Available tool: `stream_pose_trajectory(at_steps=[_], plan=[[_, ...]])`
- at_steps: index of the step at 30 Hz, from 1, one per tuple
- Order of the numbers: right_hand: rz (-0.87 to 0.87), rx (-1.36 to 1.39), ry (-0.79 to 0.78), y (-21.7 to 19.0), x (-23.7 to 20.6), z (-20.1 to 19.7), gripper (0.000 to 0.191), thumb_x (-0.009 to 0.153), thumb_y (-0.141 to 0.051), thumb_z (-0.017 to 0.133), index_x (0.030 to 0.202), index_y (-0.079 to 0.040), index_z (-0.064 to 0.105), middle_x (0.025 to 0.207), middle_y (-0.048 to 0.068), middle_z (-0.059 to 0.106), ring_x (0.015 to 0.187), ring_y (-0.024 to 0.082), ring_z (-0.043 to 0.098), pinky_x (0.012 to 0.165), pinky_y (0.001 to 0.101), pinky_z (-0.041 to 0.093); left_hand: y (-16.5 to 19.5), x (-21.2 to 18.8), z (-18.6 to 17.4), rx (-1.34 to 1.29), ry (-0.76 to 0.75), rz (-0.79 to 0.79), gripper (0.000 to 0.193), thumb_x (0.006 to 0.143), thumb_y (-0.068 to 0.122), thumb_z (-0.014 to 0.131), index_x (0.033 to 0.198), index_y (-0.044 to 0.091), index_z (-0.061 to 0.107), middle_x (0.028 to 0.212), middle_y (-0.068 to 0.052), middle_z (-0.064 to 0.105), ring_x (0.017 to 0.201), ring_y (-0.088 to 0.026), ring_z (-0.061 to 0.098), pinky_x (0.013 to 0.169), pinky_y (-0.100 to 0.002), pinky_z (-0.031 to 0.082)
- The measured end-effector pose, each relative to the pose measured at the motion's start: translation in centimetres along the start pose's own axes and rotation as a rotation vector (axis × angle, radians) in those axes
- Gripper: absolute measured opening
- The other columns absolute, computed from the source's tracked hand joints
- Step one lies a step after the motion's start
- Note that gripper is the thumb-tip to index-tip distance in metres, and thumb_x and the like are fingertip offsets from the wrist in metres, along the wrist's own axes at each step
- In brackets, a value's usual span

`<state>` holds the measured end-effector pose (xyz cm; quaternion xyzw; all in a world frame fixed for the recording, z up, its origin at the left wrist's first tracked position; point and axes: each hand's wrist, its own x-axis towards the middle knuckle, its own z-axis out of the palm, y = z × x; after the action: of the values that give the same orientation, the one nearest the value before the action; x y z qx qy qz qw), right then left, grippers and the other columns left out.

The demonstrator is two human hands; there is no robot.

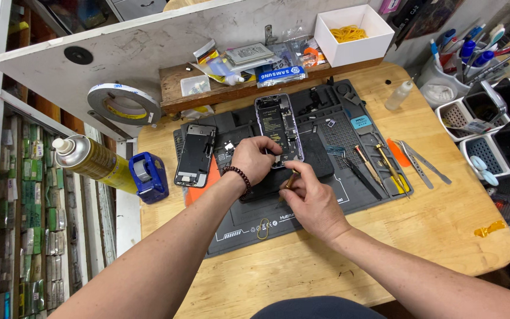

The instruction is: The person uses a precision screwdriver to remove screws from the internal frame of a disassembled smartphone. They then use a plastic pry tool to carefully lift and separate a ribbon cable connector from the motherboard.

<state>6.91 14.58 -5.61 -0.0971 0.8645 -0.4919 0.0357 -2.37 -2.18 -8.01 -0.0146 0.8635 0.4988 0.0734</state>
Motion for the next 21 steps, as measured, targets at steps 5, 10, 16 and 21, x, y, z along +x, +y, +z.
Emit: stream_pose_trajectory(at_steps=[5,10,16,21], plan=[[0.089,0.219,0.06,-1.1,-0.1,-0.6,0.054,0.09,-0.007,0.068,0.138,-0.009,0.043,0.09,0.008,0.078,0.08,0.015,0.078,0.069,0.0294,0.063,0.2,0.5,-0.4,-0.291,-0.077,-0.181,0.021,0.083,-0.005,0.071,0.101,0.004,0.077,0.088,-0.005,0.075,0.073,-0.014,0.067,0.063,-0.027,0.058],[0.181,0.561,0.236,-1.9,2.1,-4.6,0.063,0.092,-0.003,0.063,0.146,-0.006,0.031,0.091,0.015,0.07,0.076,0.023,0.074,0.062,0.0359,0.067,0.8,-1.7,-1.2,-0.411,-0.061,-0.165,0.021,0.086,-0.01,0.063,0.1,0.003,0.072,0.089,-0.005,0.069,0.071,-0.011,0.068,0.06,-0.028,0.064],[0.24,0.701,0.261,-1.6,4.2,-7.8,0.07,0.095,-0.005,0.062,0.154,-0.009,0.024,0.096,0.015,0.068,0.081,0.022,0.073,0.068,0.0357,0.065,2.3,-4.8,-0.4,-0.363,0.091,-0.143,0.022,0.085,-0.012,0.064,0.089,0.0,0.046,0.091,-0.009,0.063,0.076,-0.02,0.076,0.062,-0.03,0.069],[0.415,0.838,0.227,-0.8,4.4,-7.8,0.071,0.094,-0.005,0.062,0.151,-0.014,0.021,0.099,0.015,0.067,0.083,0.024,0.072,0.07,0.0358,0.064,3.0,-5.0,-0.5,-0.448,0.149,-0.181,0.03,0.082,-0.013,0.063,0.102,0.002,0.045,0.097,-0.012,0.07,0.083,-0.019,0.076,0.062,-0.029,0.068]])
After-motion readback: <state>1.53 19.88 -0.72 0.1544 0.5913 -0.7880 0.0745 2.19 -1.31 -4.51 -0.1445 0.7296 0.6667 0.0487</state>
